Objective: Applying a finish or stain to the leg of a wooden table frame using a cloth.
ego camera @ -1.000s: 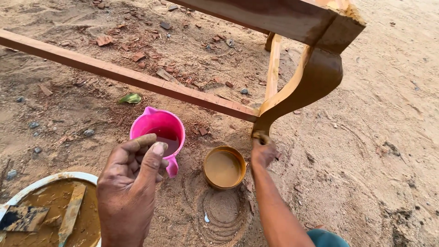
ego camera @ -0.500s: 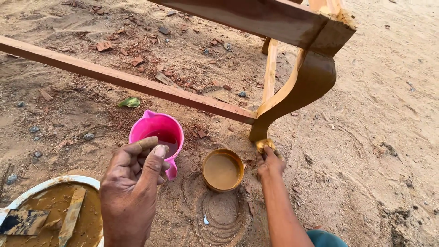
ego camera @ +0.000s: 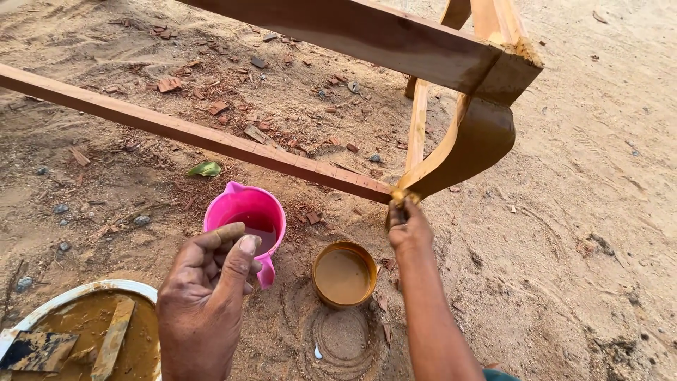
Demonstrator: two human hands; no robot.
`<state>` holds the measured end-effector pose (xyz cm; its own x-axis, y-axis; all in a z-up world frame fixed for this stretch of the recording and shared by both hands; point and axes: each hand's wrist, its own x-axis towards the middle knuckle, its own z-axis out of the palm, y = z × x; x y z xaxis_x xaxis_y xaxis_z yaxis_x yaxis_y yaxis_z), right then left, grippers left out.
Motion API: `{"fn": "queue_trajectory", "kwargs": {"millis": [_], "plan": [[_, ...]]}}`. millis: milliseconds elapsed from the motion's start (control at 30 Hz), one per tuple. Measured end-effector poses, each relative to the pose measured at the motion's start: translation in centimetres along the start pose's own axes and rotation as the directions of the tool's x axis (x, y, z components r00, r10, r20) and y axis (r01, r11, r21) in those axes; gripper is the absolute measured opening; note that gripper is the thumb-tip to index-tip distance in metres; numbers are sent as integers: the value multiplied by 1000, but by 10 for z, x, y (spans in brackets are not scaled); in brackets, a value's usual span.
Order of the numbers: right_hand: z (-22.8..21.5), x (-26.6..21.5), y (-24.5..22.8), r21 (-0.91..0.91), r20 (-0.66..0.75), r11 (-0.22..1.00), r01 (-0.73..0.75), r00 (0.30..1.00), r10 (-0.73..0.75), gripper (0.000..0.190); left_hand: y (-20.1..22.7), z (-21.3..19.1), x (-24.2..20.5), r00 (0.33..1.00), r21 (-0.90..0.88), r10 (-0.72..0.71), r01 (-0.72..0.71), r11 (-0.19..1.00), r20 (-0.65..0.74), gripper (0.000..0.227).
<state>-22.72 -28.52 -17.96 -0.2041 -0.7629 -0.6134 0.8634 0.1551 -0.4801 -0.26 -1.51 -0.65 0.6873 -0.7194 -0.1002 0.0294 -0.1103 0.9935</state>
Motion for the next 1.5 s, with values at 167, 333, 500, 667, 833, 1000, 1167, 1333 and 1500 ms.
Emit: {"fn": "queue_trajectory", "kwargs": {"millis": [167,333,500,667,833,1000,1167,1333,1500], "plan": [[28,-82,-51,124,166,991,49,984,-69,24,1,-5,-4,999,-20,41,-41,999,7,30],[20,-126,-85,241,273,964,115,945,-181,28,-6,-7,-4,997,-125,73,-69,990,26,30],[-33,-85,-59,78,59,993,87,994,-92,33,-2,-3,-5,992,-137,115,-108,985,44,30],[-89,-4,-16,-14,-87,1000,19,996,-20,32,-6,-1,-3,997,-55,75,-74,996,25,31],[-110,106,9,-81,-88,997,20,996,-28,34,-6,3,1,1000,34,20,-20,999,-1,30],[-55,61,-4,83,-84,996,-24,996,31,31,-14,6,5,999,-18,45,-45,999,9,33],[-7,-16,-42,135,-82,991,-8,996,19,30,-14,4,4,999,-23,47,-47,999,25,34],[15,-68,-90,112,64,994,19,998,-26,33,-9,0,0,999,-47,37,-36,998,29,34],[36,-137,-132,232,334,969,87,928,-164,34,-1,0,-2,1000,-10,-7,7,1000,8,32]]}}
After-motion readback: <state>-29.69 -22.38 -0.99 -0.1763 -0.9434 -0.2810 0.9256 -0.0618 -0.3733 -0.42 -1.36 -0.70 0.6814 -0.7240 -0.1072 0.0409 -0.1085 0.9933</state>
